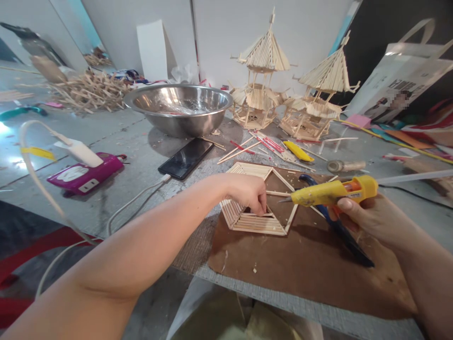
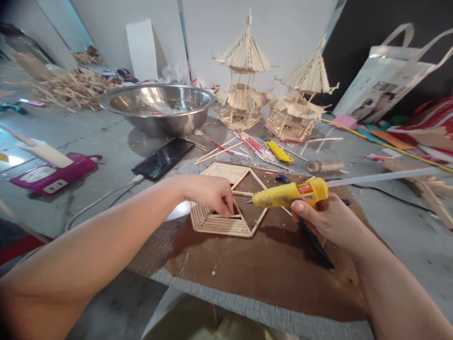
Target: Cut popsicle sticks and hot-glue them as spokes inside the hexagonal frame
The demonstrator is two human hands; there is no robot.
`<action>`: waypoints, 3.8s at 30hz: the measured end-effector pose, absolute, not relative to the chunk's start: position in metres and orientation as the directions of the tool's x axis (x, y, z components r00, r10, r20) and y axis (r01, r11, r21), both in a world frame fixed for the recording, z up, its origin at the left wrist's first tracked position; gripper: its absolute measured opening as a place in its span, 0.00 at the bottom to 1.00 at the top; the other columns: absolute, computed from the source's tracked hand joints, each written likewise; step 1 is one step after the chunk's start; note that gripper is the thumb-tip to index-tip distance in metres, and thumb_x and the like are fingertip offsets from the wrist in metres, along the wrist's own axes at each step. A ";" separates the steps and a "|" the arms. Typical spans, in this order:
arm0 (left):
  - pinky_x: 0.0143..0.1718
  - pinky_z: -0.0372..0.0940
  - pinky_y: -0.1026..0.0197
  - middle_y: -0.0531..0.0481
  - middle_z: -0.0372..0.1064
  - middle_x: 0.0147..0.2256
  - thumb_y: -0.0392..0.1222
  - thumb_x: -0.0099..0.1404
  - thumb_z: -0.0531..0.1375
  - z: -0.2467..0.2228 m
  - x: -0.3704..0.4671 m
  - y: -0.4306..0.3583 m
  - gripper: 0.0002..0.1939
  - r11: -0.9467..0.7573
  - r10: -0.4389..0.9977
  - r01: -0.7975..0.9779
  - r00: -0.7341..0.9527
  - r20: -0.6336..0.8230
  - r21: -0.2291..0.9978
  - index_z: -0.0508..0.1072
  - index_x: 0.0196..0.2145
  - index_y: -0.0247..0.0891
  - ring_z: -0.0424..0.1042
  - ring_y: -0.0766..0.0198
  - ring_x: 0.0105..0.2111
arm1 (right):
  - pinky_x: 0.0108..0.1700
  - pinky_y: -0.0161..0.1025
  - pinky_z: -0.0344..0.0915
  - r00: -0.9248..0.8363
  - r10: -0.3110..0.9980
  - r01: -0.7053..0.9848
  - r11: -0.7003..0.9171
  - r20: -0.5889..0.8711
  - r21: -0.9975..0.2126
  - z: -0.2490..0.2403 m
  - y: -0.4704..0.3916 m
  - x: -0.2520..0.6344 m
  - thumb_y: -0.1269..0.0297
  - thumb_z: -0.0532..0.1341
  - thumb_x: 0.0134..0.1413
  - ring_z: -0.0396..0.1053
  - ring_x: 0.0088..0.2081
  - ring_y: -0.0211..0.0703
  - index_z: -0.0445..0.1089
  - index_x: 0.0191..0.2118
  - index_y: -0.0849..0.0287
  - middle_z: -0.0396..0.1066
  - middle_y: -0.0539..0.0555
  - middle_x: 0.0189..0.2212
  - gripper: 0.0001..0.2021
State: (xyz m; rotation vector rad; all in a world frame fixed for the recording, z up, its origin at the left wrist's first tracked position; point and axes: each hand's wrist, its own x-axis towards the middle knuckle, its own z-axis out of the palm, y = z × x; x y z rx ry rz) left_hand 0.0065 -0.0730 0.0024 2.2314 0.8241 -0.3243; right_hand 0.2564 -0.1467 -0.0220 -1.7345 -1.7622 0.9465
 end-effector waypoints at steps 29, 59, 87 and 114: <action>0.25 0.54 0.69 0.51 0.72 0.27 0.36 0.48 0.55 0.002 0.010 -0.078 0.12 -0.606 0.447 0.626 0.779 -0.440 0.491 0.74 0.31 0.33 0.63 0.71 0.24 | 0.16 0.33 0.52 0.004 0.993 0.659 -0.094 -0.121 -0.746 -0.020 -0.146 0.251 0.41 0.54 0.34 0.54 0.16 0.35 0.63 0.20 0.61 0.59 0.49 0.12 0.23; 0.23 0.53 0.69 0.51 0.71 0.25 0.36 0.46 0.55 0.000 0.012 -0.077 0.13 -0.601 0.470 0.636 0.771 -0.429 0.485 0.74 0.30 0.33 0.63 0.70 0.24 | 0.12 0.33 0.53 -0.058 0.998 0.699 0.016 -0.034 -0.715 -0.017 -0.147 0.248 0.44 0.53 0.40 0.55 0.12 0.35 0.64 0.18 0.58 0.58 0.49 0.09 0.20; 0.25 0.54 0.68 0.51 0.71 0.26 0.37 0.46 0.55 -0.001 0.010 -0.075 0.12 -0.560 0.459 0.633 0.774 -0.436 0.534 0.74 0.30 0.34 0.63 0.70 0.25 | 0.14 0.33 0.53 -0.075 0.996 0.710 0.014 -0.057 -0.704 -0.014 -0.147 0.246 0.44 0.53 0.40 0.55 0.13 0.34 0.64 0.19 0.60 0.59 0.49 0.10 0.21; 0.25 0.54 0.69 0.51 0.71 0.26 0.37 0.46 0.55 -0.002 0.010 -0.075 0.12 -0.568 0.445 0.618 0.786 -0.429 0.543 0.74 0.30 0.34 0.64 0.70 0.25 | 0.14 0.33 0.53 -0.086 0.995 0.700 0.023 -0.052 -0.714 -0.016 -0.147 0.248 0.47 0.54 0.41 0.54 0.13 0.34 0.64 0.20 0.60 0.58 0.48 0.10 0.19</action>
